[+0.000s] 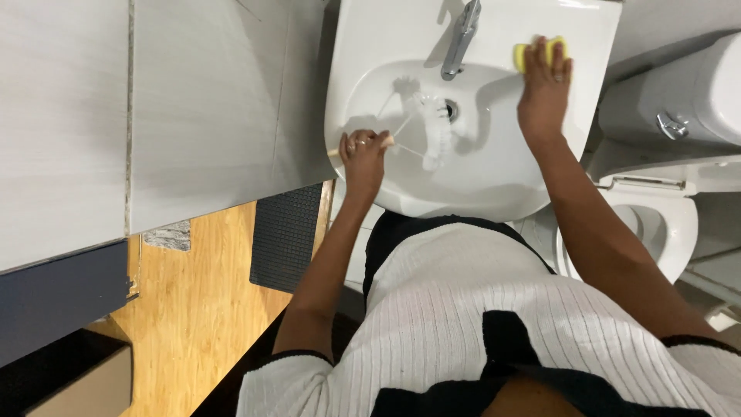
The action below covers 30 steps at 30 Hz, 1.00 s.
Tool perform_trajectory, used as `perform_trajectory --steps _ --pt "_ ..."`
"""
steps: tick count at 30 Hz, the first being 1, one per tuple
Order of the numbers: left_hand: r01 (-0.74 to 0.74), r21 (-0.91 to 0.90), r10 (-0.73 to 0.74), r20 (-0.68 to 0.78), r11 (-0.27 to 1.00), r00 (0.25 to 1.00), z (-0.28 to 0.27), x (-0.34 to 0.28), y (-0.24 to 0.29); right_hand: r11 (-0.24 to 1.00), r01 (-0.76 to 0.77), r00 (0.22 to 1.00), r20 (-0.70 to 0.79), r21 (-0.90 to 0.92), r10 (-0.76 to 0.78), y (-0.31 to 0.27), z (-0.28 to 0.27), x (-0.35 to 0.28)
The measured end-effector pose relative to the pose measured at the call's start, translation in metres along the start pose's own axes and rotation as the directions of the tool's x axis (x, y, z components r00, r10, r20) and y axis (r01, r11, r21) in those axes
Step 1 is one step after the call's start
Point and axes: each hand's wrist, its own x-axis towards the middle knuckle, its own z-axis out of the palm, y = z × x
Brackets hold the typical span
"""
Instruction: The person cleans a white bathroom sink using a yellow sponge and a toilet brush. They scrub the sink basin, faucet, and surrounding surfaces, then rinse the brush under running water and wipe the sink again.
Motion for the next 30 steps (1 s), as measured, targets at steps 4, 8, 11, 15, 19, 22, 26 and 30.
perform_trajectory --steps 4,8,11,15,19,22,26,30 --pt "0.033 -0.004 -0.033 0.057 0.999 0.998 0.016 -0.007 0.020 0.985 0.172 0.985 -0.020 0.024 -0.171 0.043 0.008 0.004" --pt "0.006 0.015 -0.007 0.086 1.000 0.996 0.023 -0.008 0.037 0.995 0.074 0.997 -0.022 -0.063 -0.076 0.064 -0.028 0.003" --pt "-0.013 0.015 0.011 0.089 1.000 0.996 0.028 -0.014 0.040 0.988 -0.106 0.993 -0.068 -0.111 0.099 0.065 -0.012 0.003" --pt "-0.035 0.036 0.034 0.016 0.999 0.999 0.038 -0.017 0.036 0.996 -0.082 0.997 0.010 0.024 0.081 0.027 0.030 0.014" --pt "-0.013 0.031 0.011 0.038 0.999 0.999 0.038 -0.019 0.036 0.994 -0.100 0.984 0.142 -0.045 0.106 -0.069 0.016 0.034" --pt "-0.016 0.015 0.015 0.056 1.000 0.998 0.042 -0.019 0.033 0.996 0.074 0.997 0.030 0.043 -0.076 -0.059 0.027 0.042" --pt "0.011 0.017 -0.012 0.080 1.000 0.997 0.043 -0.020 0.031 0.985 0.172 0.982 0.086 -0.013 -0.170 -0.009 0.006 0.050" --pt "0.033 0.023 -0.035 0.101 0.999 0.994 0.043 -0.020 0.032 0.996 -0.051 0.988 0.140 -0.076 0.062 0.012 -0.010 0.073"
